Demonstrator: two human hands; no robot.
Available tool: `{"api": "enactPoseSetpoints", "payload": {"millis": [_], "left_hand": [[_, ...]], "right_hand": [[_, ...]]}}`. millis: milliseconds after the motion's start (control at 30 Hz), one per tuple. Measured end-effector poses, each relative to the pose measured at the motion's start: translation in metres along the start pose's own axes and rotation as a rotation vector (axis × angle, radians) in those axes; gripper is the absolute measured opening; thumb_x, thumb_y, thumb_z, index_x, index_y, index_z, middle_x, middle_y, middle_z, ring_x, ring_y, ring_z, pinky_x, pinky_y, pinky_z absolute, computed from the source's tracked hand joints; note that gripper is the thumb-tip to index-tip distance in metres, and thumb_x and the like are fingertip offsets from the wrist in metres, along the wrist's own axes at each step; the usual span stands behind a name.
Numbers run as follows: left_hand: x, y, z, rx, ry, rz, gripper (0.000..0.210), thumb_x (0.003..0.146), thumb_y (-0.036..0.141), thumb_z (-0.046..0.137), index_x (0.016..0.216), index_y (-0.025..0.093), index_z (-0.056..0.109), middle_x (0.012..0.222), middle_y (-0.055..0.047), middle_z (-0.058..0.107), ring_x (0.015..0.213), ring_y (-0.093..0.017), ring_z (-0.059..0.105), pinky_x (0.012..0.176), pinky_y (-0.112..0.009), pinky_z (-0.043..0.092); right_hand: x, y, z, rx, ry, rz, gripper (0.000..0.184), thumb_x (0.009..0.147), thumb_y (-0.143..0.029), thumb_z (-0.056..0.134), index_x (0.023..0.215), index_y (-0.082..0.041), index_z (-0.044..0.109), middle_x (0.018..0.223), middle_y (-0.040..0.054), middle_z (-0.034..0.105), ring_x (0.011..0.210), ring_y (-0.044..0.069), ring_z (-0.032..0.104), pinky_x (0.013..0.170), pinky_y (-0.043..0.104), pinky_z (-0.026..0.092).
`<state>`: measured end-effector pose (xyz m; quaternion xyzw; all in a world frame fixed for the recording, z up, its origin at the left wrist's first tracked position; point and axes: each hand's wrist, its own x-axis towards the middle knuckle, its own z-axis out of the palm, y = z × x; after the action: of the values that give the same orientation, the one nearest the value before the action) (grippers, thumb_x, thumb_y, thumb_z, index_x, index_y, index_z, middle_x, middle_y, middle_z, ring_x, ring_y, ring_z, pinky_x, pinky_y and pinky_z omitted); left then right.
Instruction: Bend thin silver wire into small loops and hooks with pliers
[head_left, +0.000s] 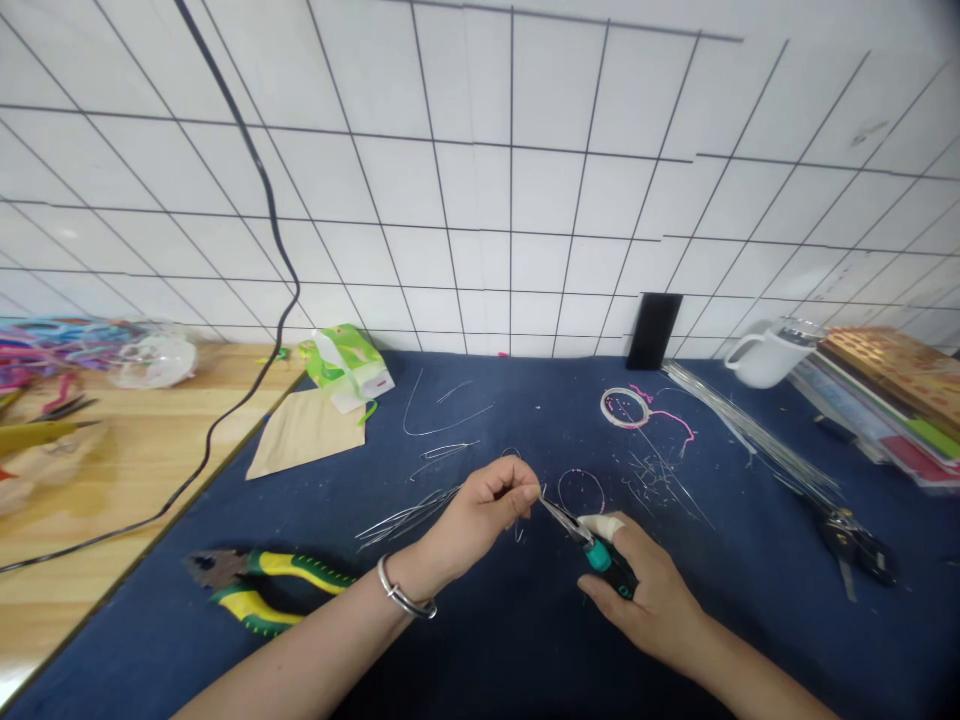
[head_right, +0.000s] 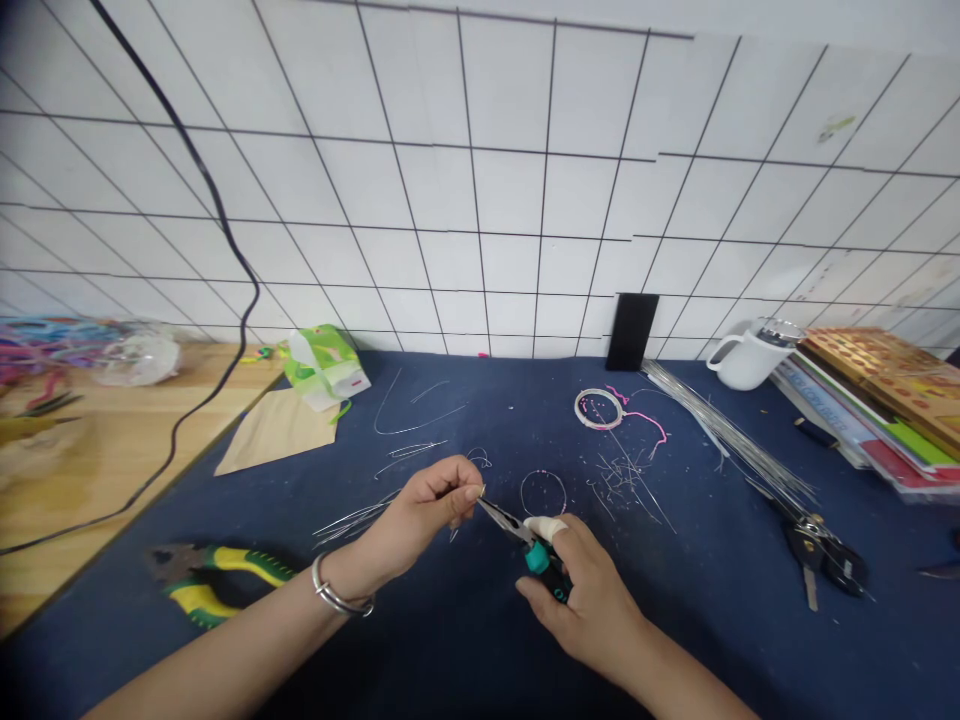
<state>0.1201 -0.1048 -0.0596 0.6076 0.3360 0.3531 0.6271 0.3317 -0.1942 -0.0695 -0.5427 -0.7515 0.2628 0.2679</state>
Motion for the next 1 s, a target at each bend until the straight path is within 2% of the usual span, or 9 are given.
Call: {"api": "enactPoseSetpoints", "payload": {"millis": [133,300,433,533,600,700,867,1000], "left_hand": [[0.002,0.001,-0.003,0.014,0.031,-0.004,0.02,0.085,0.033,0.052,0.077,0.015,0.049,0.062,0.005,0.043,0.053,-0.007,0.036,0.051,-0.02,0.03],[0.004,0.006,-0.011,0.195,0.103,0.059,0.017,0.085,0.03,0.05,0.076,0.015,0.051,0.063,0.005,0.04,0.056,-0.007,0.034,0.052,-0.02,0.03],[0.003,0.01,-0.01,0.354,0.062,0.087,0.013,0.084,0.023,0.049,0.074,0.015,0.051,0.063,0.004,0.041,0.057,-0.008,0.034,0.053,-0.02,0.03],[0.0,0.012,-0.006,0.416,0.012,0.078,0.012,0.083,0.021,0.048,0.073,0.015,0.052,0.062,0.005,0.042,0.056,-0.007,0.035,0.052,-0.019,0.03],[-0.001,0.013,-0.003,0.436,-0.014,0.061,0.012,0.083,0.02,0.048,0.073,0.015,0.052,0.062,0.005,0.043,0.056,-0.007,0.035,0.051,-0.019,0.03],[-0.003,0.016,0.0,0.46,-0.039,0.039,0.013,0.082,0.021,0.048,0.072,0.015,0.052,0.061,0.005,0.043,0.056,-0.007,0.036,0.051,-0.019,0.03],[-0.004,0.021,0.002,0.474,-0.072,0.009,0.011,0.08,0.018,0.048,0.071,0.015,0.053,0.06,0.005,0.046,0.056,-0.008,0.038,0.051,-0.019,0.031],[-0.003,0.022,-0.002,0.459,-0.074,0.036,0.01,0.079,0.014,0.047,0.071,0.015,0.053,0.062,0.005,0.047,0.058,-0.007,0.039,0.053,-0.019,0.032]], "right_hand": [[0.002,0.0,-0.004,-0.037,-0.053,-0.009,0.042,0.082,-0.029,0.054,0.121,-0.022,0.042,0.109,0.0089,0.051,0.099,0.022,0.052,0.087,0.039,0.045],[0.004,-0.001,0.0,-0.19,-0.158,-0.012,0.048,0.074,-0.026,0.064,0.118,-0.019,0.048,0.108,0.0098,0.05,0.098,0.023,0.048,0.086,0.04,0.044],[0.004,-0.004,0.008,-0.331,-0.162,-0.053,0.053,0.064,-0.033,0.073,0.111,-0.019,0.055,0.103,0.0091,0.052,0.097,0.028,0.046,0.083,0.046,0.042],[0.007,-0.002,0.008,-0.318,-0.068,-0.148,0.044,0.07,-0.033,0.07,0.108,-0.018,0.055,0.102,0.0088,0.054,0.096,0.026,0.047,0.083,0.046,0.042],[0.01,0.0,0.004,-0.281,0.077,-0.228,0.031,0.078,-0.024,0.063,0.107,-0.016,0.055,0.1,0.0092,0.055,0.093,0.023,0.048,0.081,0.043,0.044],[0.018,-0.002,-0.003,-0.274,0.267,-0.374,0.019,0.081,-0.011,0.057,0.1,-0.013,0.055,0.094,0.0093,0.056,0.089,0.02,0.05,0.076,0.039,0.047],[0.037,-0.015,-0.008,-0.351,0.278,-0.661,0.019,0.076,-0.002,0.059,0.092,-0.013,0.057,0.089,0.0077,0.058,0.085,0.018,0.051,0.073,0.036,0.049],[0.051,-0.018,-0.006,-0.422,0.284,-0.735,0.018,0.077,-0.002,0.057,0.092,-0.012,0.057,0.087,0.0086,0.059,0.085,0.019,0.052,0.073,0.037,0.05]]}}
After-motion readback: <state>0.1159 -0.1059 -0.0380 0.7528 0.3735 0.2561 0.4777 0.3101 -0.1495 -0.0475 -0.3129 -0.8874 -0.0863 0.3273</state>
